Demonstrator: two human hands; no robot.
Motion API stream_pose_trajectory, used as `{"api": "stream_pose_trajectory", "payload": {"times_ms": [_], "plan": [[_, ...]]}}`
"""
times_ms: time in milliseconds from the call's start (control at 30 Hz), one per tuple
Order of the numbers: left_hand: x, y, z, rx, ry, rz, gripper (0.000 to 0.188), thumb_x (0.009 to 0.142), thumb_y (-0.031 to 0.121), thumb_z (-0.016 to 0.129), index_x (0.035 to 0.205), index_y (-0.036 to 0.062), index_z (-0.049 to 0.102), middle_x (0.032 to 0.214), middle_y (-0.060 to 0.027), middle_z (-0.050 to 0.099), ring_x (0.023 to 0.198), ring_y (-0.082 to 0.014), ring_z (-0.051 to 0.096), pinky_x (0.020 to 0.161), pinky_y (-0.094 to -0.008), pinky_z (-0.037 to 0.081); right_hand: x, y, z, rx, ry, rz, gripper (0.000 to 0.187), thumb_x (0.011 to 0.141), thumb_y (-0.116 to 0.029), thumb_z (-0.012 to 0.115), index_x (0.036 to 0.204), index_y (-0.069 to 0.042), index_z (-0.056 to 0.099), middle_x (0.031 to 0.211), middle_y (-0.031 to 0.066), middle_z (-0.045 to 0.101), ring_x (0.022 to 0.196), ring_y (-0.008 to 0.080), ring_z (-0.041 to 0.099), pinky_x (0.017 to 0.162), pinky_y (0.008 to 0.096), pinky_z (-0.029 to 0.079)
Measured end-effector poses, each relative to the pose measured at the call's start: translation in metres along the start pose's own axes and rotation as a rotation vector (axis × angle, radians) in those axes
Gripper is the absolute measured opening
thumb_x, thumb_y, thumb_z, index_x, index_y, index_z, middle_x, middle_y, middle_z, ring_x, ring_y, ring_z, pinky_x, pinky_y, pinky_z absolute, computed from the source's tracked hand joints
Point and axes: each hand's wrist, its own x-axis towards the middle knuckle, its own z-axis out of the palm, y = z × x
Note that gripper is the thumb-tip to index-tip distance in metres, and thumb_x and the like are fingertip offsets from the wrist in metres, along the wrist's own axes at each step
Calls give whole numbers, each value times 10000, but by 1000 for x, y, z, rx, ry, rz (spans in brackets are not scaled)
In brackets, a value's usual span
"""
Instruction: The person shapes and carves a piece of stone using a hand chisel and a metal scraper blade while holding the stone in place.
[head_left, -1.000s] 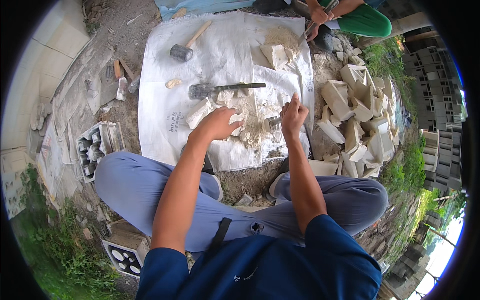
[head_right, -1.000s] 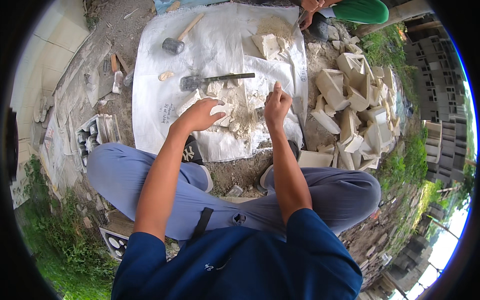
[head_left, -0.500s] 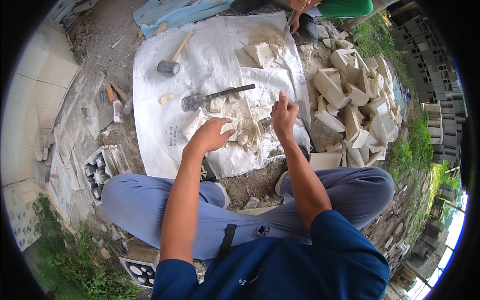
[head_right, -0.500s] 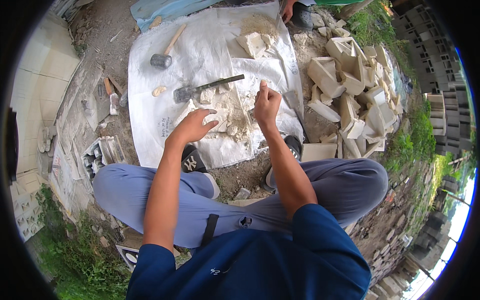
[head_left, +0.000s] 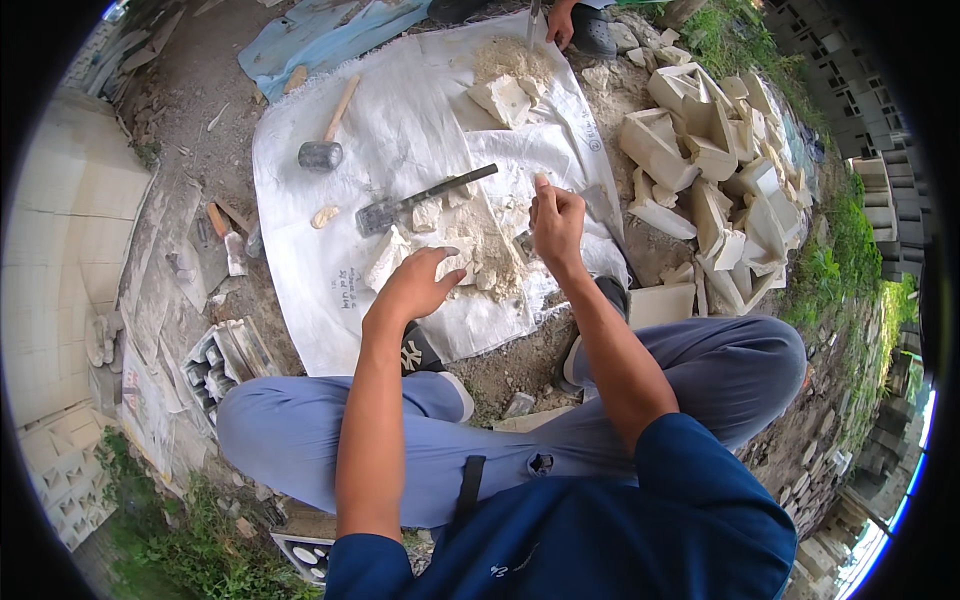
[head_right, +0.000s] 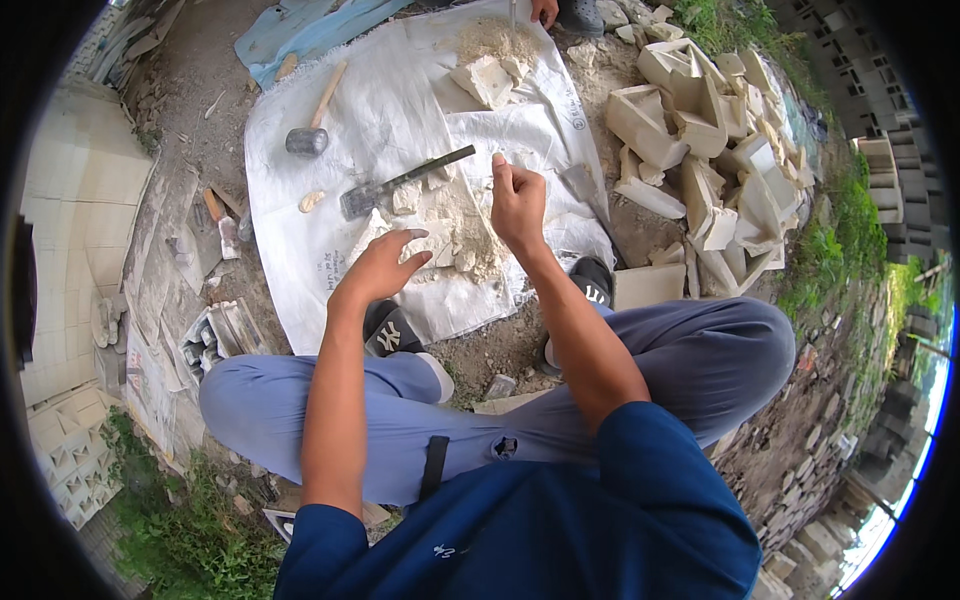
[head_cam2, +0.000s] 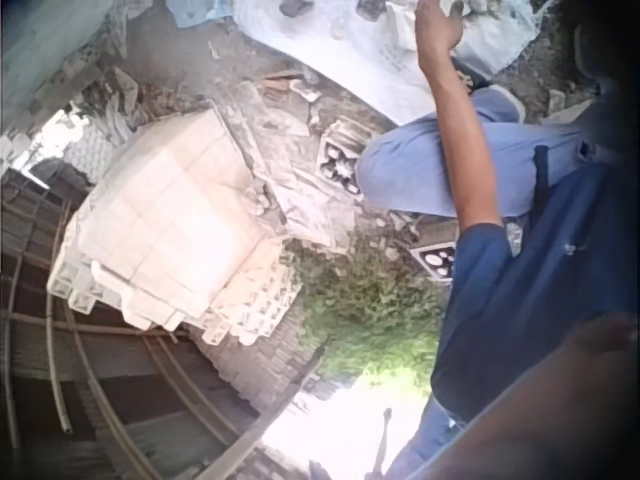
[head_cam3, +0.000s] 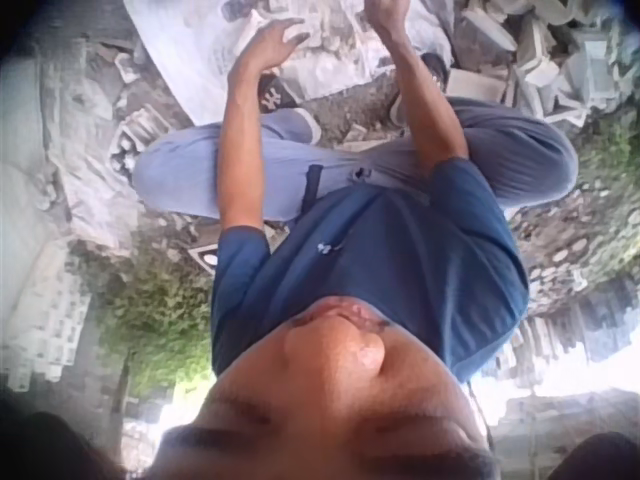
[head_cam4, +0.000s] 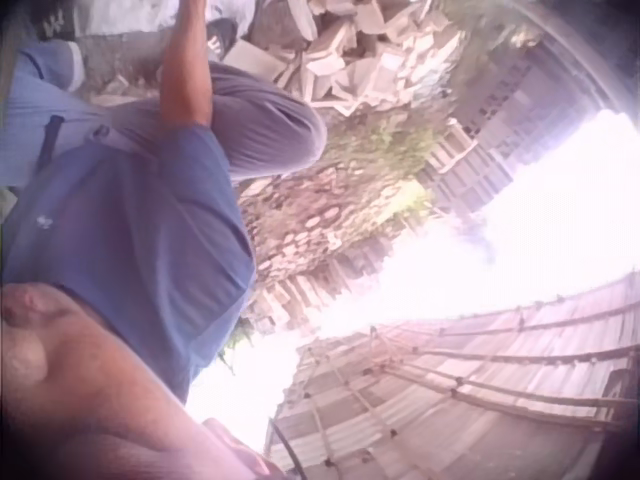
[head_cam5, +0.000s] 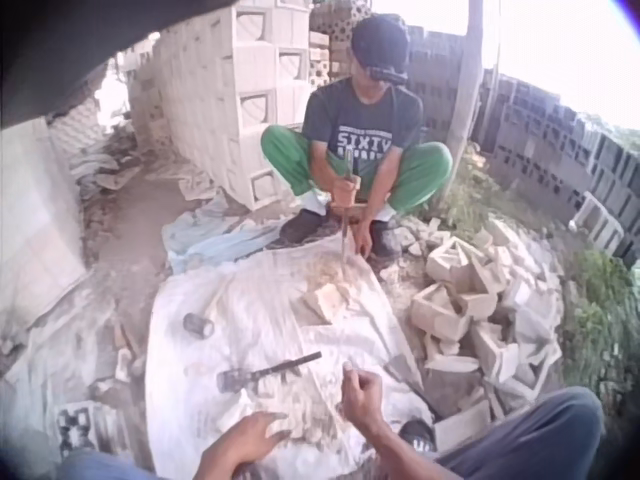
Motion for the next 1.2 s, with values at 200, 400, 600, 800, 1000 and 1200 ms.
{"api": "stream_pose_trajectory", "payload": {"times_ms": [200, 400, 600, 800, 1000, 1200], "plan": [[6, 21, -4, -22, 48, 96, 452, 980, 360, 639, 1345, 94, 622, 1318, -200, 629, 1257, -375, 570, 1058, -425, 456, -4, 18, -11, -50, 55, -48, 583, 1066, -316, 532, 547, -84, 404, 502, -35, 398, 463, 54, 314, 431, 281, 221], [2, -3, 0, 24, 14, 7, 441, 978, 364, 642, 1326, 92, 638, 1320, -203, 629, 1266, -372, 567, 1061, -421, 455, -7, 17, -1, -9, 9, -17, 591, 1066, -325, 534, 544, -90, 388, 510, -46, 389, 467, 48, 301, 439, 285, 207], [-1, 11, -7, 3, 37, 44, 498, 972, 372, 637, 1350, 49, 607, 1356, -212, 605, 1276, -371, 562, 1078, -427, 448, -2, -29, 3, 32, -8, -83, 600, 1081, -328, 501, 537, -95, 397, 487, -38, 386, 446, 56, 301, 425, 289, 220], [1, -1, -2, 26, 46, 49, 477, 975, 378, 643, 1360, 99, 612, 1341, -196, 617, 1274, -370, 558, 1073, -426, 447, -2, 22, 4, 27, -31, -40, 599, 1083, -328, 491, 535, -104, 399, 478, -36, 388, 431, 54, 312, 419, 281, 219], [-4, 0, -4, 16, 45, 38, 481, 969, 379, 650, 1353, 91, 616, 1334, -199, 621, 1265, -372, 565, 1069, -427, 450, 3, -43, 5, 120, 22, -24, 611, 1081, -326, 490, 522, -116, 360, 460, -20, 382, 411, 70, 309, 403, 283, 238], [9, 3, -4, 15, 52, 62, 467, 976, 375, 638, 1344, 88, 624, 1346, -202, 615, 1273, -371, 560, 1073, -425, 447, -7, 27, 5, 95, -9, 17, 594, 1064, -309, 538, 552, -28, 428, 509, -57, 357, 517, 57, 293, 472, 319, 215]]}}
